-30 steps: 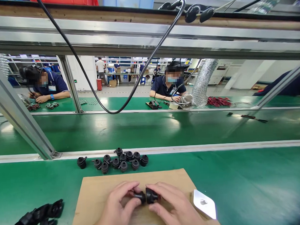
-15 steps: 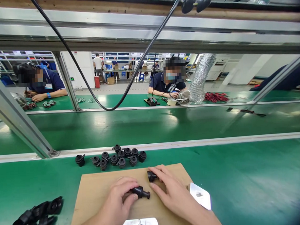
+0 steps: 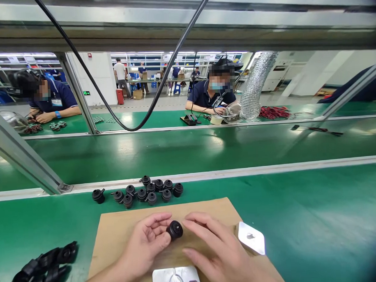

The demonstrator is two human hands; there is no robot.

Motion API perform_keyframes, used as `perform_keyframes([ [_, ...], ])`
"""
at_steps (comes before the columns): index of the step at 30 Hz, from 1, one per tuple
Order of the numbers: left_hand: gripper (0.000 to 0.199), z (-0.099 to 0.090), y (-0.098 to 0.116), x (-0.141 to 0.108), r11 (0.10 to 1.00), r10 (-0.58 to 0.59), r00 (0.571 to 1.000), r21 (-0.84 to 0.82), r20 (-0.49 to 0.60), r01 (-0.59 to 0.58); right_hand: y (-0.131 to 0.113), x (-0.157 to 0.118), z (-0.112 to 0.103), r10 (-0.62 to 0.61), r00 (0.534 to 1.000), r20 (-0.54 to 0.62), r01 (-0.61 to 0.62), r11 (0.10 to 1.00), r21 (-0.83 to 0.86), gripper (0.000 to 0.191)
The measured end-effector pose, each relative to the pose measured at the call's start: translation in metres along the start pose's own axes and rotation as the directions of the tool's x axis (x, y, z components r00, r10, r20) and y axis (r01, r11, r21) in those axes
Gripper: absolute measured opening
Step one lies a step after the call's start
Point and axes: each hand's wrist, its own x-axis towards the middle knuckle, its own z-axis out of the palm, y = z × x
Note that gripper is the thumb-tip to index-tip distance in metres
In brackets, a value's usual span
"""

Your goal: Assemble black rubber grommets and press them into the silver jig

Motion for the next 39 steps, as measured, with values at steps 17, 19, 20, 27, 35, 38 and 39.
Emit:
perform_keyframes([
  [17, 0.052, 0.016, 0.009, -0.005, 0.988, -0.138, 0.989, -0.06, 0.053, 0.141, -0.001, 0.005, 0.007, -0.188, 0.981, -0.044, 0.181, 0.974, -0.133, 0.027],
  [19, 0.052, 0.017, 0.013, -0.005, 0.984, -0.165, 0.986, -0.058, 0.027, 0.166, -0.001, 0.007, 0.008, -0.177, 0.983, -0.044, 0.169, 0.976, -0.139, 0.025],
  [20, 0.052, 0.018, 0.014, -0.005, 0.983, -0.177, 0.984, -0.057, 0.013, 0.177, -0.001, 0.007, 0.008, -0.174, 0.984, -0.035, 0.168, 0.976, -0.142, 0.024],
  [27, 0.054, 0.016, 0.017, -0.006, 0.967, -0.234, 0.972, -0.108, -0.014, 0.231, -0.001, 0.005, 0.012, -0.119, 0.993, -0.017, 0.118, 0.991, -0.061, 0.023],
  [35, 0.056, 0.014, 0.015, -0.009, 0.966, -0.232, 0.972, -0.115, 0.018, 0.233, 0.017, 0.006, -0.019, 0.028, 0.97, 0.24, 0.01, 0.988, -0.154, 0.016],
  [38, 0.055, 0.014, 0.016, -0.007, 0.972, -0.219, 0.976, -0.092, -0.002, 0.218, 0.03, 0.004, -0.04, 0.149, 0.903, 0.403, -0.022, 0.953, -0.302, 0.034],
  [39, 0.054, 0.014, 0.016, -0.007, 0.972, -0.218, 0.976, -0.087, -0.009, 0.216, 0.034, 0.003, -0.045, 0.182, 0.884, 0.431, -0.033, 0.943, -0.33, 0.04],
])
